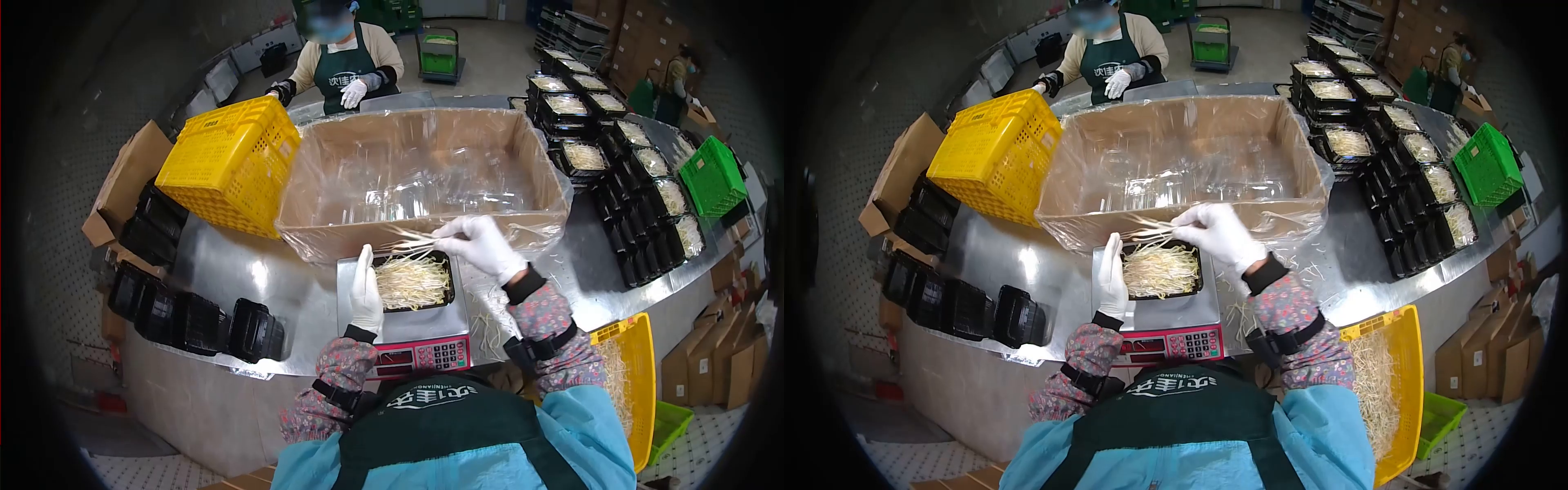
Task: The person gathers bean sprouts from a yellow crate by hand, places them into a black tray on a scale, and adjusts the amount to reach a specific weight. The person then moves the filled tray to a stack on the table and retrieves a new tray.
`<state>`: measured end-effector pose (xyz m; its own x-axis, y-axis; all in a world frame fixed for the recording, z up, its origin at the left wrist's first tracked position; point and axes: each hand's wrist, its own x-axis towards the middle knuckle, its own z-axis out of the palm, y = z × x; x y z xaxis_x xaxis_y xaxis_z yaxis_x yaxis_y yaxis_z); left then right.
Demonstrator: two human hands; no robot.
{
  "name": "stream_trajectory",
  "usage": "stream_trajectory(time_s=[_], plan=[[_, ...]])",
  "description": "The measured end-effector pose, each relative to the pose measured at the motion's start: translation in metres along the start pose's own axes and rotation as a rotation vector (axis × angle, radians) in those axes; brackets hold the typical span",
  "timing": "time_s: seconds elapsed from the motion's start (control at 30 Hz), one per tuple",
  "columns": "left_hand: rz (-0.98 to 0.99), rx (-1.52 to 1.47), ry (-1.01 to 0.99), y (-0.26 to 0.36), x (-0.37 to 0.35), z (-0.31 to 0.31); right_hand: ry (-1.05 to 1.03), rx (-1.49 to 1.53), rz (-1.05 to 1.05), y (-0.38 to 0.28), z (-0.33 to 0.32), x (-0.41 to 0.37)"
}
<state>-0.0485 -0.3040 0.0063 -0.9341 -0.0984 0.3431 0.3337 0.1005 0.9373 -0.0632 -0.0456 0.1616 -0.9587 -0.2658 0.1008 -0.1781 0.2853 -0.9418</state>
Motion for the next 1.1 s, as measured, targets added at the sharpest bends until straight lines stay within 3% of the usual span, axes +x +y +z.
stream_trajectory(time_s=[0.07,0.1,0.13,0.2,0.33,0.37,0.47,0.53,0.6,0.67,0.7,0.73,0.8,0.93,1.0,1.07,1.1], plan=[[-0.078,-0.256,0.017,-0.009,0.002,-0.01,-0.016,-0.091,-0.136,0.041,0.04,0.01],[-0.169,-0.368,0.046,0.004,0.0,-0.008,-0.049,-0.31,-0.158,0.065,0.056,0.015],[-0.109,-0.206,-0.008,0.015,0.0,-0.01,-0.082,-0.528,-0.178,0.081,0.067,0.017],[0.011,0.117,-0.113,0.036,0.002,-0.015,-0.107,-0.594,-0.218,0.078,0.067,0.01],[0.231,0.769,-0.313,0.065,-0.002,-0.025,-0.124,-0.384,-0.121,0.07,0.038,0.005],[0.283,0.822,-0.382,0.069,0.002,-0.02,-0.114,-0.351,-0.098,0.065,0.034,0.005],[0.389,0.962,-0.583,0.075,0.01,0.007,0.079,-0.355,-0.307,0.079,0.053,0.004],[0.493,1.108,-0.657,0.057,0.01,0.016,0.037,-0.465,-0.291,0.085,0.075,-0.001],[0.457,1.014,-0.685,0.047,0.007,0.02,-0.07,-0.544,-0.127,0.101,0.098,-0.007],[0.366,0.98,-0.731,0.029,0.017,0.022,0.034,-0.588,-0.109,0.124,0.123,-0.011],[0.314,0.961,-0.751,0.02,0.019,0.024,-0.019,-0.548,-0.006,0.118,0.123,-0.007],[0.395,0.935,-0.648,0.013,0.021,0.027,-0.035,-0.499,0.044,0.121,0.123,0.001],[0.374,1.156,-0.717,0.009,0.03,0.032,-0.096,-0.463,0.099,0.111,0.116,0.003],[0.285,0.906,-0.763,0.035,0.018,0.014,-0.21,-0.42,-0.004,0.073,0.079,-0.004],[0.332,0.831,-0.741,0.045,0.006,-0.006,-0.007,-0.35,-0.212,0.059,0.054,0.0],[0.244,0.886,-0.777,0.062,-0.002,-0.026,0.188,-0.302,-0.183,0.069,0.039,0.016],[0.244,0.889,-0.773,0.063,-0.005,-0.037,0.22,-0.484,-0.228,0.077,0.038,0.023]])
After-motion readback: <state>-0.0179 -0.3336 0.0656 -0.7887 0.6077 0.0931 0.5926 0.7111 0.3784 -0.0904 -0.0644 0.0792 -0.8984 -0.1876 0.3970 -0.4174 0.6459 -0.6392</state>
